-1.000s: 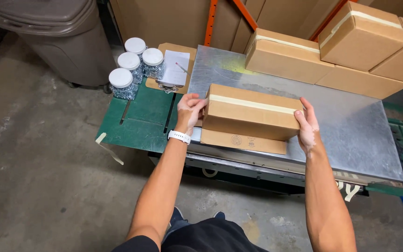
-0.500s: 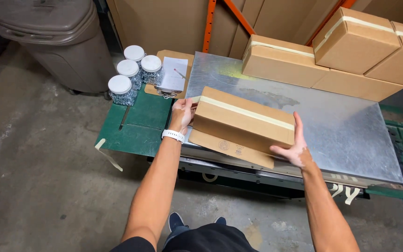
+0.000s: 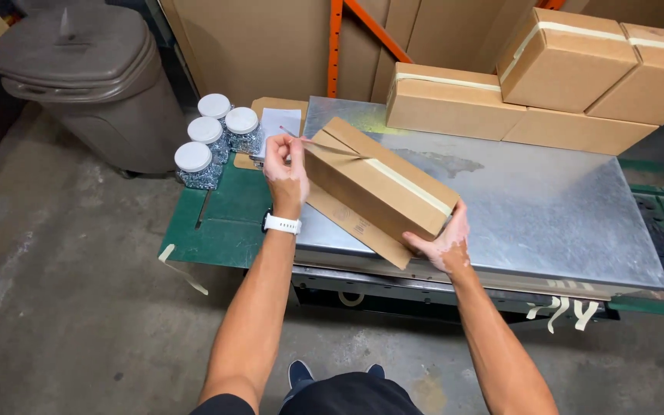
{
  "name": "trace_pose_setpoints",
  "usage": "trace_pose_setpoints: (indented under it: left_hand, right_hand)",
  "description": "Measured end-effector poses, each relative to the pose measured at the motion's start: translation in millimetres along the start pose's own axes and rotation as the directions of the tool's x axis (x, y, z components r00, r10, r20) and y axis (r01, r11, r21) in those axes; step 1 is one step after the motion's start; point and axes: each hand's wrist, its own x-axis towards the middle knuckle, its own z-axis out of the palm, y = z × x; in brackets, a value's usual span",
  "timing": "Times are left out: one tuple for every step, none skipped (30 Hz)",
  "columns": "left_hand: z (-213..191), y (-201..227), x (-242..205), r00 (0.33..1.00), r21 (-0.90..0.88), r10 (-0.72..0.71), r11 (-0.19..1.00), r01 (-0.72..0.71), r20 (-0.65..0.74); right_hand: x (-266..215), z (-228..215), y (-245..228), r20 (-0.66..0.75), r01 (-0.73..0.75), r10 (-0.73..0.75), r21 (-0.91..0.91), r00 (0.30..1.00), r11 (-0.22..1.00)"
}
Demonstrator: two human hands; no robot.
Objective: The person unboxes small jars of screws, pours the screws into smaller cardboard boxes, and seals the boxes with tape.
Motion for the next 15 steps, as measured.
trace_pose_setpoints:
  left_hand:
    - [-1, 16, -4, 0.998, 0.054, 0.056, 0.997, -0.058, 0.039]
    - [-1, 33, -9, 0.991, 0.106, 0.109, 0.987, -0.118, 0.081]
    - [-2, 52, -15, 0.99, 0.107, 0.112, 0.987, -0.121, 0.083]
    - [-3, 72, -22, 0.978, 0.114, 0.162, 0.978, -0.177, 0.13]
    - [-2, 91, -28, 0.961, 0.117, 0.212, 0.965, -0.234, 0.178]
    - [-2, 98, -36, 0.96, 0.115, 0.215, 0.964, -0.238, 0.18]
    - [-2, 104, -44, 0.953, 0.069, 0.251, 0.962, -0.266, 0.168]
    - [-2, 110, -53, 0.946, 0.023, 0.287, 0.956, -0.293, 0.153]
    - [-3, 119, -57, 0.944, 0.023, 0.29, 0.955, -0.297, 0.156]
    - [-4, 128, -62, 0.945, -0.04, 0.3, 0.954, -0.297, 0.133]
    - [-5, 137, -67, 0.945, -0.101, 0.309, 0.949, -0.298, 0.108]
    - [-7, 150, -68, 0.944, -0.101, 0.313, 0.948, -0.302, 0.108]
    - [-8, 163, -70, 0.934, -0.123, 0.343, 0.936, -0.331, 0.098]
    - [-10, 175, -73, 0.923, -0.145, 0.374, 0.922, -0.359, 0.088]
    - [-11, 187, -75, 0.923, -0.14, 0.375, 0.922, -0.362, 0.083]
  right_hand:
    - [-1, 3, 0, -0.013, -0.003, 0.003, -0.047, 1.0, 0.999]
    - [-2, 6, 0, -0.025, -0.007, 0.005, -0.094, 1.0, 0.996]
    - [-1, 11, -1, -0.027, -0.007, 0.004, -0.091, 1.0, 0.996]
    - [0, 15, -2, -0.047, -0.022, 0.018, -0.091, 0.999, 0.996]
    - [2, 18, -3, -0.069, -0.037, 0.031, -0.092, 0.997, 0.995]
    - [2, 24, -7, -0.072, -0.037, 0.03, -0.089, 0.997, 0.995]
    - [1, 30, -10, -0.109, -0.046, 0.035, -0.1, 0.993, 0.994]
    - [1, 35, -14, -0.146, -0.057, 0.04, -0.109, 0.988, 0.992]
    - [4, 41, -17, -0.148, -0.056, 0.04, -0.106, 0.988, 0.993]
    - [7, 45, -20, -0.179, -0.099, 0.078, -0.108, 0.981, 0.989]
    - [11, 50, -24, -0.209, -0.138, 0.113, -0.11, 0.971, 0.984]
    - [13, 53, -28, -0.209, -0.136, 0.111, -0.106, 0.971, 0.985]
    - [14, 56, -31, -0.219, -0.139, 0.115, -0.097, 0.969, 0.986]
    - [16, 59, -34, -0.229, -0.142, 0.119, -0.087, 0.966, 0.986]
    - [18, 61, -34, -0.223, -0.137, 0.114, -0.086, 0.968, 0.987]
